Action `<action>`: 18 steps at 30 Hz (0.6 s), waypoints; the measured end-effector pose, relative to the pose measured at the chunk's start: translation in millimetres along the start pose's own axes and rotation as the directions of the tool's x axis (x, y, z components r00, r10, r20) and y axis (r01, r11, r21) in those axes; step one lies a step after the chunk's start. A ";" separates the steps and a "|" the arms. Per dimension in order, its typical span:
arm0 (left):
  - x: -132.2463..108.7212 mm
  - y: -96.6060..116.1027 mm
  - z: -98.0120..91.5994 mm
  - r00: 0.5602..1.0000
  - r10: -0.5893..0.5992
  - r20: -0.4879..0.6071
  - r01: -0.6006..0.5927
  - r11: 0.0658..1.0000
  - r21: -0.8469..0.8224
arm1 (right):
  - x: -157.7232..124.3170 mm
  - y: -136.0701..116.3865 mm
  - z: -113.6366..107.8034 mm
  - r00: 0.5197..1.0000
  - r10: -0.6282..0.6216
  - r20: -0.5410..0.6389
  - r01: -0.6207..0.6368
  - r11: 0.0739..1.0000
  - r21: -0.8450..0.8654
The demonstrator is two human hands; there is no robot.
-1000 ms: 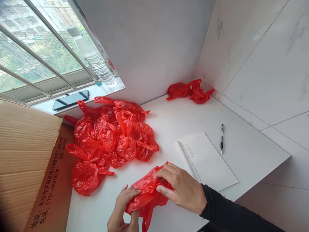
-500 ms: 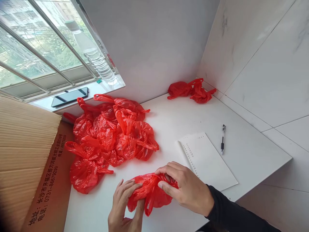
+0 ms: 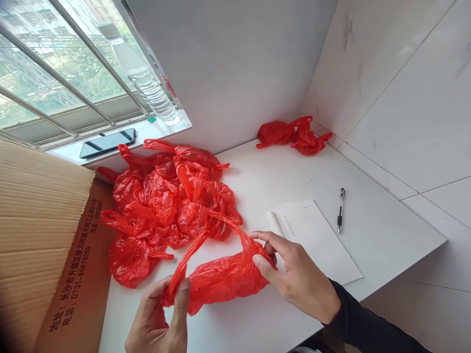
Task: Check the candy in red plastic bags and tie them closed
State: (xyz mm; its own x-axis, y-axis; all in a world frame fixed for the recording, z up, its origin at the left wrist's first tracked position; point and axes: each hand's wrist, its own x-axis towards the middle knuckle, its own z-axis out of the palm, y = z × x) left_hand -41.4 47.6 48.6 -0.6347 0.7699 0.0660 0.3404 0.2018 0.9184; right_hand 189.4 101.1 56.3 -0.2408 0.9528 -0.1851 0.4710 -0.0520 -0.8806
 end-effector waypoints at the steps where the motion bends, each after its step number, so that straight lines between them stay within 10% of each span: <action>1: 2.4 1.1 -2.4 0.999 0.027 -0.030 -0.027 0.999 -0.018 | -2.0 0.7 -2.8 0.999 -0.009 -0.038 0.009 1.000 0.011; 6: 5.9 6.5 -15.0 0.955 0.237 -0.176 -0.227 0.971 0.072 | -8.2 9.0 -12.7 0.991 -0.045 -0.126 0.047 0.999 0.009; 10: 1.4 5.9 -26.4 0.997 0.076 -0.008 -0.076 0.997 0.021 | -20.3 3.0 -9.1 0.966 -0.110 -0.235 0.099 0.993 -0.059; 14: -0.4 9.6 -30.4 0.990 -0.072 0.120 0.079 0.995 -0.056 | -43.6 -22.7 4.5 0.843 -0.361 -0.398 0.370 0.927 -0.057; 18: -4.0 18.1 -24.1 0.975 -0.170 0.143 0.188 0.975 -0.120 | -42.3 -46.0 22.5 0.828 -0.560 -0.019 0.558 0.828 -0.050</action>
State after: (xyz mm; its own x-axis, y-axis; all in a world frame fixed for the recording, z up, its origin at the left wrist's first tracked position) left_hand -49.5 33.6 74.3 -0.5777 0.8028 -0.1476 0.1293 0.2686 0.9545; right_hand 158.8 56.5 94.8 -0.4467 0.8242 0.3480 0.2978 0.5037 -0.8109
